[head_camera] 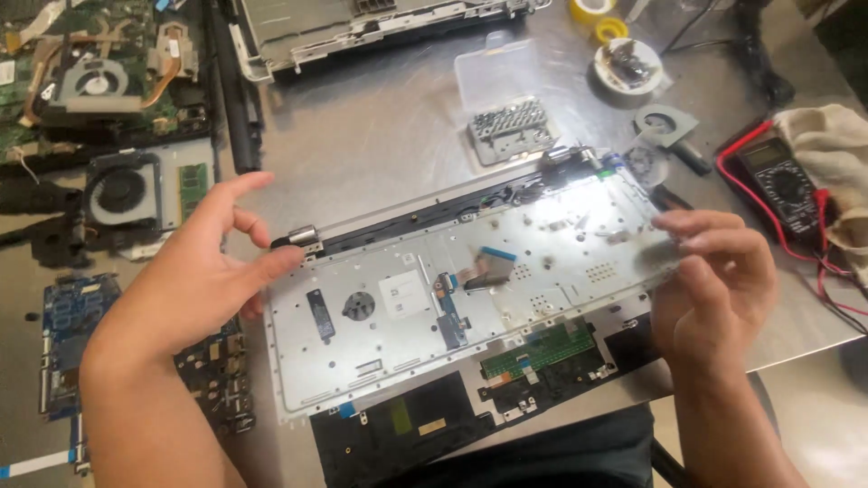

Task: The person handles a disassembled laptop, removing a small circuit board and placing it aside, then detaching a metal shield from the chassis. They use a screwdriver to remove screws from the keyboard area and handle a cooling fan assembly. The person continues to remove screws and reposition components on the workbench.

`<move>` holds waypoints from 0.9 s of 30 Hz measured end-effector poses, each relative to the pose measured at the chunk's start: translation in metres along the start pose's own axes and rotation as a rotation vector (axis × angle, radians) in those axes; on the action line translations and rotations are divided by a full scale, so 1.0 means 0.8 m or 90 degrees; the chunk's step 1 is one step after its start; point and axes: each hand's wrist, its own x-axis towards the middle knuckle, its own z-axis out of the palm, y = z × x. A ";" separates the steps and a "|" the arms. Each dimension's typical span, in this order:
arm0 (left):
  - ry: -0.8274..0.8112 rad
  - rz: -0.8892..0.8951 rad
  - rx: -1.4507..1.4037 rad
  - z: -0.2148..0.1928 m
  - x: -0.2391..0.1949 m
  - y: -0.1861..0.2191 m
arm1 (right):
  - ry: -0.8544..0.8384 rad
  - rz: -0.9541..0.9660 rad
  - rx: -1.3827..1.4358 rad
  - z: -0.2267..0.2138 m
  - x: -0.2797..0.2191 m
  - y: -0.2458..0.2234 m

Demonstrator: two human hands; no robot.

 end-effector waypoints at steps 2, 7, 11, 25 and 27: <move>0.009 0.055 -0.060 -0.001 0.006 -0.011 | 0.053 0.100 0.098 0.011 0.007 -0.010; -0.019 0.074 -0.054 -0.001 0.018 -0.023 | 0.168 0.283 0.166 0.033 0.009 -0.032; -0.016 0.174 -0.117 -0.003 0.028 -0.048 | 0.176 0.258 0.152 0.024 0.001 -0.037; -0.004 0.486 -0.523 0.019 0.046 -0.061 | 0.256 0.319 0.168 0.028 0.063 -0.053; -0.018 0.453 -0.640 0.028 0.059 -0.058 | 0.247 0.387 0.178 0.036 0.087 -0.056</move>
